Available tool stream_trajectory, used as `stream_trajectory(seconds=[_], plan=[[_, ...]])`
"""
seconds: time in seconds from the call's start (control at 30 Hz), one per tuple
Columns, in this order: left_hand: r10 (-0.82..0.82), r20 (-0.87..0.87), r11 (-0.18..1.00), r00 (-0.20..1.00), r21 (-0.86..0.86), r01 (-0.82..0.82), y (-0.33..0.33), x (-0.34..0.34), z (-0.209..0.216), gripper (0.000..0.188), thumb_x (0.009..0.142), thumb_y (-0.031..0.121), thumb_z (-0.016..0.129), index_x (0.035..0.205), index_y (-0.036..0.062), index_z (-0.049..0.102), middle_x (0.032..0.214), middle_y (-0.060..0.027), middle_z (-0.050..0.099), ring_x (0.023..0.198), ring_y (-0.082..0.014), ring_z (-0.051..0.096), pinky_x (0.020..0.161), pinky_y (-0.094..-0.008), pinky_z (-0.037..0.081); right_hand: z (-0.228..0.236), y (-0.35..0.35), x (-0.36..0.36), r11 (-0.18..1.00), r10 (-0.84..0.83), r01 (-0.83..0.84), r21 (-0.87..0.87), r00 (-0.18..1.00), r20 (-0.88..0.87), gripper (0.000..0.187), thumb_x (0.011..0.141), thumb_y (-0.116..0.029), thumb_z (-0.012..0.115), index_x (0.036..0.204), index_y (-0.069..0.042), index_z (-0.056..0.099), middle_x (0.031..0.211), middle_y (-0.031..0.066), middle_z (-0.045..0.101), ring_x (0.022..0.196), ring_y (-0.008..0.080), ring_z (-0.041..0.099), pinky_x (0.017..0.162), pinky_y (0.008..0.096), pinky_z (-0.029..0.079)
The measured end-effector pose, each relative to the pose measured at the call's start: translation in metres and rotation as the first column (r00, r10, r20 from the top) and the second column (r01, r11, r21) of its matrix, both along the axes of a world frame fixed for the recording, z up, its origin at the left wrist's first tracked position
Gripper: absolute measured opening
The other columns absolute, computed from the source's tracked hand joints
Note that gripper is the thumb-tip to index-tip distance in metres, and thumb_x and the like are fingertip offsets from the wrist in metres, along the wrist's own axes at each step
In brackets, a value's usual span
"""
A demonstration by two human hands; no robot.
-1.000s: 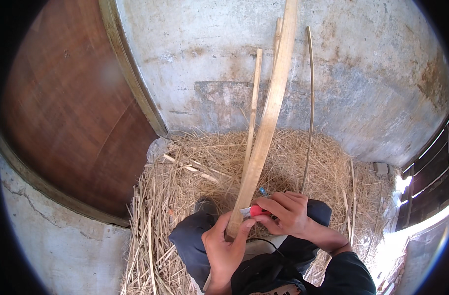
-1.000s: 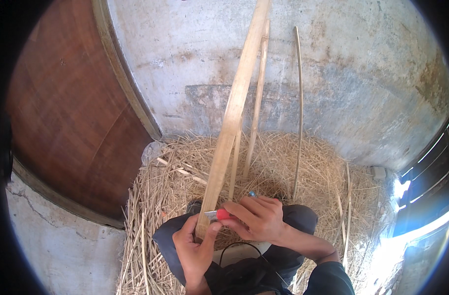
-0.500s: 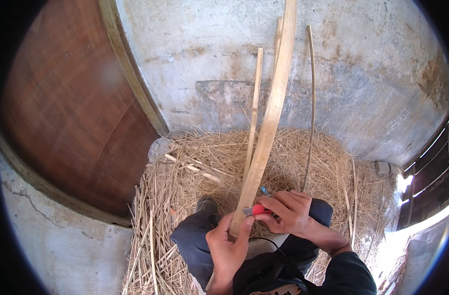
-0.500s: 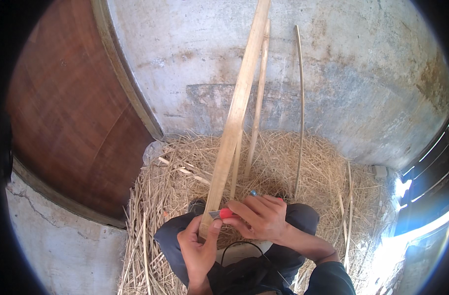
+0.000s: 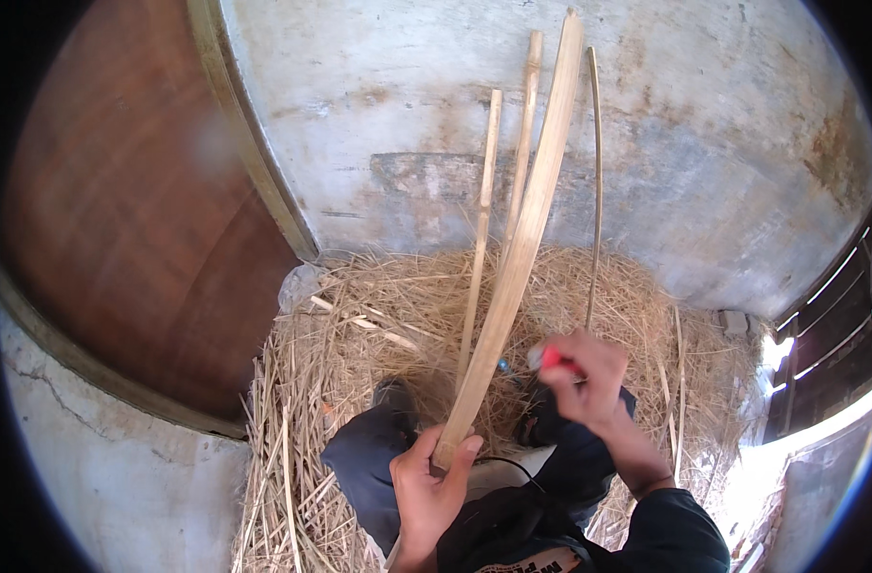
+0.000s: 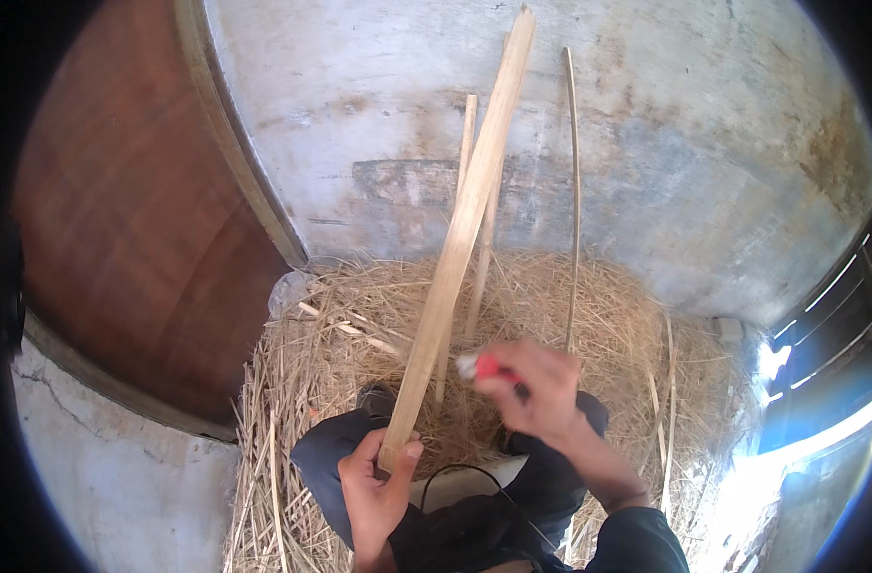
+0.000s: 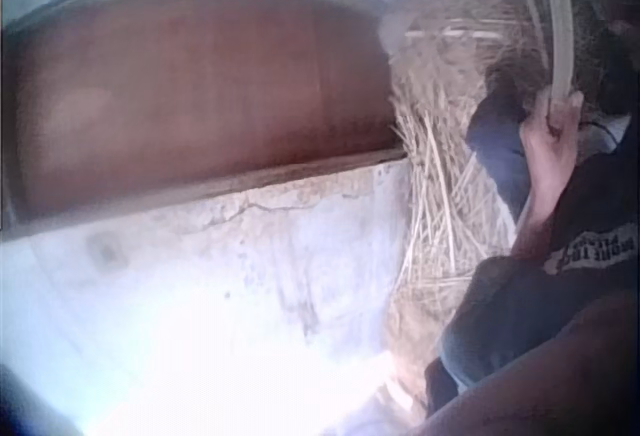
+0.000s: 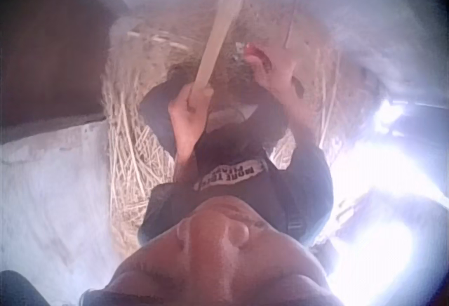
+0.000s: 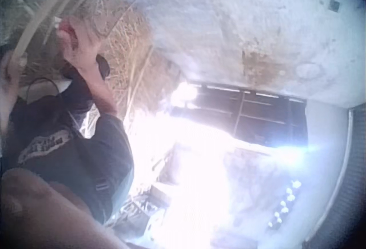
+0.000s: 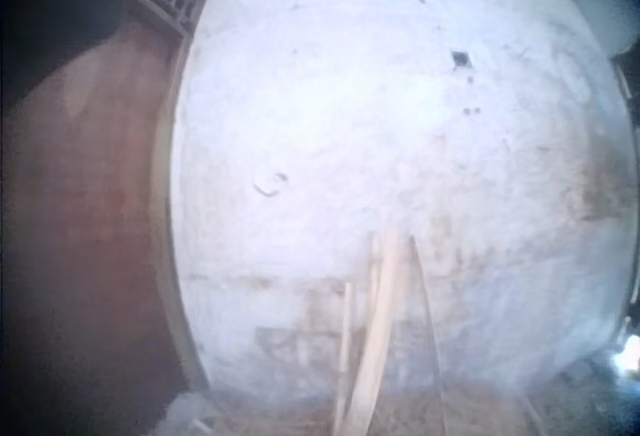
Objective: The person sits on a straw-covered floor and uses a red utility knife to shave thin strips from long bamboo poles. They hold the bamboo with one hand and scrape along its length with the knife, producing fine shavings that fall onto the straw.
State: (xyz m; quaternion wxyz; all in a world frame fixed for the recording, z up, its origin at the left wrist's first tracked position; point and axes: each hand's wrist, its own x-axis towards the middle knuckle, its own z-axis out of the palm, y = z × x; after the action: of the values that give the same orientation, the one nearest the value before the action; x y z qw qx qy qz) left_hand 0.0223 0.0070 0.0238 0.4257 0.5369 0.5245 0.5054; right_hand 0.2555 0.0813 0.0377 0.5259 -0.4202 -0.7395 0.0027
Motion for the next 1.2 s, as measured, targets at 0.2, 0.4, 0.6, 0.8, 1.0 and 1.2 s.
stream_trajectory(seconds=[0.2, 0.4, 0.6, 0.8, 1.0, 1.2], plan=[[-0.013, 0.058, 1.0, 0.998, 0.014, 0.012, 0.003, -0.004, 0.015, 0.025, 0.099, 0.014, 0.081, 0.115, -0.0033, 0.073, 0.083, 0.0033, 0.069, 0.071, -0.0001, 0.053, 0.059, -0.0185, 0.04, -0.013, -0.015, -0.031, 0.984, 0.159, -0.173, 0.05, 0.967, 0.201, 0.036, 0.079, -0.036, 0.089, 0.102, -0.011, 0.078, 0.069, -0.0006, 0.06, 0.054, 0.0186, 0.061, 0.049, 0.0315, 0.048], [-0.114, 0.197, 0.989, 0.974, -0.069, 0.13, 0.003, -0.009, 0.006, 0.026, 0.096, 0.008, 0.083, 0.118, -0.0033, 0.073, 0.089, -0.0011, 0.075, 0.079, -0.0015, 0.06, 0.066, -0.0202, 0.049, -0.014, -0.012, -0.035, 0.984, 0.133, -0.153, 0.094, 0.972, 0.192, 0.039, 0.077, -0.036, 0.09, 0.103, -0.009, 0.077, 0.069, -0.0011, 0.059, 0.054, 0.0177, 0.06, 0.049, 0.0309, 0.047], [-0.147, 0.245, 0.982, 0.958, -0.077, 0.17, 0.006, -0.006, 0.008, 0.029, 0.097, 0.009, 0.082, 0.121, -0.0038, 0.072, 0.09, -0.0002, 0.075, 0.081, -0.0014, 0.06, 0.069, -0.0199, 0.048, -0.012, -0.014, -0.034, 0.983, 0.15, -0.169, 0.07, 0.965, 0.215, 0.039, 0.077, -0.035, 0.09, 0.104, -0.009, 0.077, 0.07, -0.0009, 0.06, 0.054, 0.0176, 0.062, 0.049, 0.0309, 0.047], [-0.157, 0.259, 0.982, 0.953, -0.067, 0.179, 0.009, -0.004, 0.009, 0.028, 0.098, 0.009, 0.081, 0.122, -0.003, 0.072, 0.091, 0.0001, 0.075, 0.081, -0.0015, 0.06, 0.069, -0.0196, 0.049, -0.012, -0.014, -0.036, 0.988, 0.115, -0.134, 0.079, 0.97, 0.215, 0.038, 0.078, -0.035, 0.089, 0.104, -0.01, 0.078, 0.07, -0.0009, 0.06, 0.055, 0.0178, 0.063, 0.05, 0.0303, 0.048], [-0.171, 0.281, 0.976, 0.944, -0.085, 0.202, 0.009, -0.001, 0.015, 0.029, 0.101, 0.014, 0.079, 0.122, -0.0035, 0.071, 0.094, 0.0037, 0.068, 0.083, -0.0013, 0.055, 0.071, -0.019, 0.043, -0.009, -0.015, -0.035, 0.988, 0.113, -0.134, 0.082, 0.969, 0.22, 0.037, 0.078, -0.035, 0.089, 0.103, -0.01, 0.078, 0.069, -0.0013, 0.06, 0.054, 0.0172, 0.063, 0.05, 0.0298, 0.048], [-0.189, 0.224, 0.976, 0.956, -0.061, 0.207, 0.011, -0.002, 0.01, 0.025, 0.102, 0.015, 0.077, 0.12, -0.0015, 0.072, 0.088, 0.0022, 0.072, 0.08, -0.0011, 0.057, 0.067, -0.02, 0.047, -0.005, -0.017, -0.036, 0.991, 0.06, -0.086, 0.102, 0.969, 0.238, 0.036, 0.079, -0.036, 0.089, 0.102, -0.011, 0.078, 0.068, -0.0026, 0.059, 0.054, 0.0155, 0.063, 0.05, 0.0287, 0.048]])
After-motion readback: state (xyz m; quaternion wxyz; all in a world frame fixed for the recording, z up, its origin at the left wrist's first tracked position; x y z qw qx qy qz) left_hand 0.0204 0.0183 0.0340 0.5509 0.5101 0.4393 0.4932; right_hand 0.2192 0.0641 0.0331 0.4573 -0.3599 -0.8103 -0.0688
